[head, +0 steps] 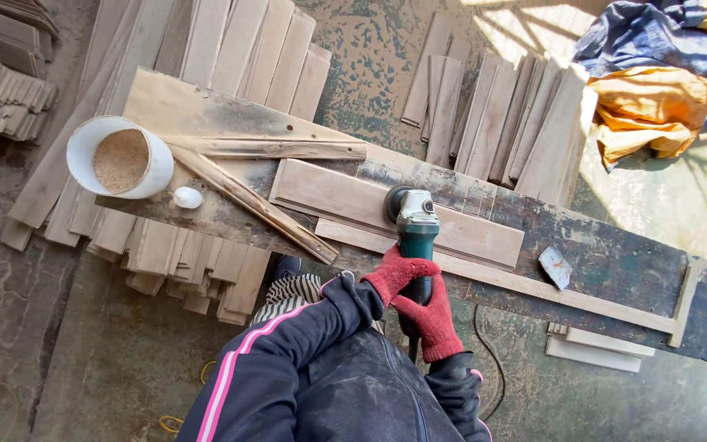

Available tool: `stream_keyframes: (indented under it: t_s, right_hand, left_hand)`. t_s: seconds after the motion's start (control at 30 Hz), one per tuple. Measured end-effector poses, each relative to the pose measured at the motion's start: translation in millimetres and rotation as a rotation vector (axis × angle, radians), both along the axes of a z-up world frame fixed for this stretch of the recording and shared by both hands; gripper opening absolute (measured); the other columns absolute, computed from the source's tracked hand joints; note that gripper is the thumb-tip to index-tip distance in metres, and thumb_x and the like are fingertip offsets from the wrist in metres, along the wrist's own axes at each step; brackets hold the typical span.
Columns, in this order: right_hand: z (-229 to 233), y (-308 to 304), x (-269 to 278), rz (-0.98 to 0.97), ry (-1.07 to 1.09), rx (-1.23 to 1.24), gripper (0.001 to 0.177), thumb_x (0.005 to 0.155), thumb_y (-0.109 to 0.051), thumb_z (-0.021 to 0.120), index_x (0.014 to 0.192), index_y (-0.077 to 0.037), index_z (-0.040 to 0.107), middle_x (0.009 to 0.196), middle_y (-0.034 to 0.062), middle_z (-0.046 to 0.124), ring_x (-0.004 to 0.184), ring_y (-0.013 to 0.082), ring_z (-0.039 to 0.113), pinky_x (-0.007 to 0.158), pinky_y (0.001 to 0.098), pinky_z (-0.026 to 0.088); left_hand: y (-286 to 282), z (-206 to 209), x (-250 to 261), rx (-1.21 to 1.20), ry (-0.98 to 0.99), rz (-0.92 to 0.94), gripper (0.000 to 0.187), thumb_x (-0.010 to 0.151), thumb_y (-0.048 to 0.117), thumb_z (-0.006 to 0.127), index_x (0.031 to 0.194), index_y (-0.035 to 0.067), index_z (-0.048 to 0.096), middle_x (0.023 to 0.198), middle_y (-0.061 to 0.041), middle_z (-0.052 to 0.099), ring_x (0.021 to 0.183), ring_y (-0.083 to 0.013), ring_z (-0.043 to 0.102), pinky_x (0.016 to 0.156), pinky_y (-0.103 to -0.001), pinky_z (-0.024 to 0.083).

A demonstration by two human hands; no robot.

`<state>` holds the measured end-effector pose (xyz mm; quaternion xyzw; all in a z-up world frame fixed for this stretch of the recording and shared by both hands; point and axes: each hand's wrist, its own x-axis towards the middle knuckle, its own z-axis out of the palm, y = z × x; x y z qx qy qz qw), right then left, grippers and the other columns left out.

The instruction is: Sanding a wooden plank using sandpaper and an electric angle grinder.

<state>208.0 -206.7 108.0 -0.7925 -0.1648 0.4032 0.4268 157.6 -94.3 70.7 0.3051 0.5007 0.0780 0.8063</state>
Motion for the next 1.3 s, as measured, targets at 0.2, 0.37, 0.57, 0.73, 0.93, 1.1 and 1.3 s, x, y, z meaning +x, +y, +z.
stream_keyframes:
  t_s: [0.2,0.37,0.57,0.73,0.93,1.1,1.3]
  right_hand:
    - [8,16,-14,-0.016,0.135,-0.06,0.125,0.054,-0.01,0.099,0.159,-0.029,0.034,0.085,0.0254,0.069,0.061,0.035,0.071,0.052,0.0472,0.064]
    - [24,39,-23,0.024,0.204,0.024,0.132,0.057,-0.005,0.095,0.163,-0.032,0.02,0.081,0.0261,0.067,0.059,0.0342,0.069,0.047,0.0471,0.064]
    - [33,67,-49,0.078,0.188,-0.014,0.127,0.056,-0.007,0.097,0.161,-0.031,0.029,0.078,0.0277,0.066,0.059,0.0358,0.069,0.049,0.0473,0.064]
    - [44,94,-72,0.148,0.208,-0.014,0.126,0.059,-0.007,0.095,0.162,-0.028,0.026,0.077,0.0246,0.065,0.058,0.0333,0.068,0.048,0.0454,0.063]
    - [15,110,-83,0.379,0.076,0.053,0.119,0.057,-0.018,0.094,0.158,-0.016,0.032,0.126,0.0203,0.043,0.107,0.0314,0.051,0.085,0.0423,0.048]
    - [23,123,-96,0.482,0.138,0.171,0.106,0.06,-0.012,0.088,0.153,-0.008,0.038,0.17,0.0153,0.018,0.152,0.0318,0.03,0.12,0.04,0.031]
    - [53,119,-96,0.346,0.026,-0.119,0.129,0.048,-0.037,0.101,0.16,-0.032,0.038,0.105,0.0221,0.069,0.088,0.0327,0.07,0.077,0.0488,0.059]
  left_hand:
    - [7,-7,-13,-0.033,-0.015,0.027,0.086,0.05,0.032,0.099,0.123,0.005,0.066,0.109,-0.019,0.074,0.11,-0.0407,0.069,0.101,-0.051,0.055]
    - [22,-10,-30,-0.077,-0.015,0.094,0.085,0.049,0.026,0.099,0.124,0.006,0.065,0.107,-0.02,0.073,0.107,-0.0416,0.07,0.093,-0.053,0.058]
    - [30,-59,-47,-0.107,-0.016,0.182,0.086,0.045,0.027,0.104,0.121,0.013,0.067,0.1,-0.016,0.075,0.097,-0.038,0.073,0.082,-0.053,0.062]
    - [55,-30,-74,-0.109,-0.057,0.267,0.078,0.051,0.024,0.1,0.12,0.01,0.067,0.098,-0.017,0.074,0.096,-0.0386,0.073,0.083,-0.054,0.062]
    - [79,-26,-115,-0.141,-0.103,0.457,0.07,0.054,0.019,0.1,0.116,0.01,0.068,0.088,-0.016,0.073,0.082,-0.0372,0.075,0.071,-0.054,0.063]
    - [92,-51,-130,-0.187,-0.101,0.438,0.073,0.057,0.019,0.1,0.12,0.009,0.064,0.086,-0.017,0.072,0.079,-0.0395,0.074,0.059,-0.06,0.061]
    - [83,-42,-111,-0.185,-0.085,0.348,0.069,0.059,0.02,0.097,0.119,0.008,0.064,0.088,-0.018,0.072,0.083,-0.0397,0.074,0.059,-0.061,0.062]
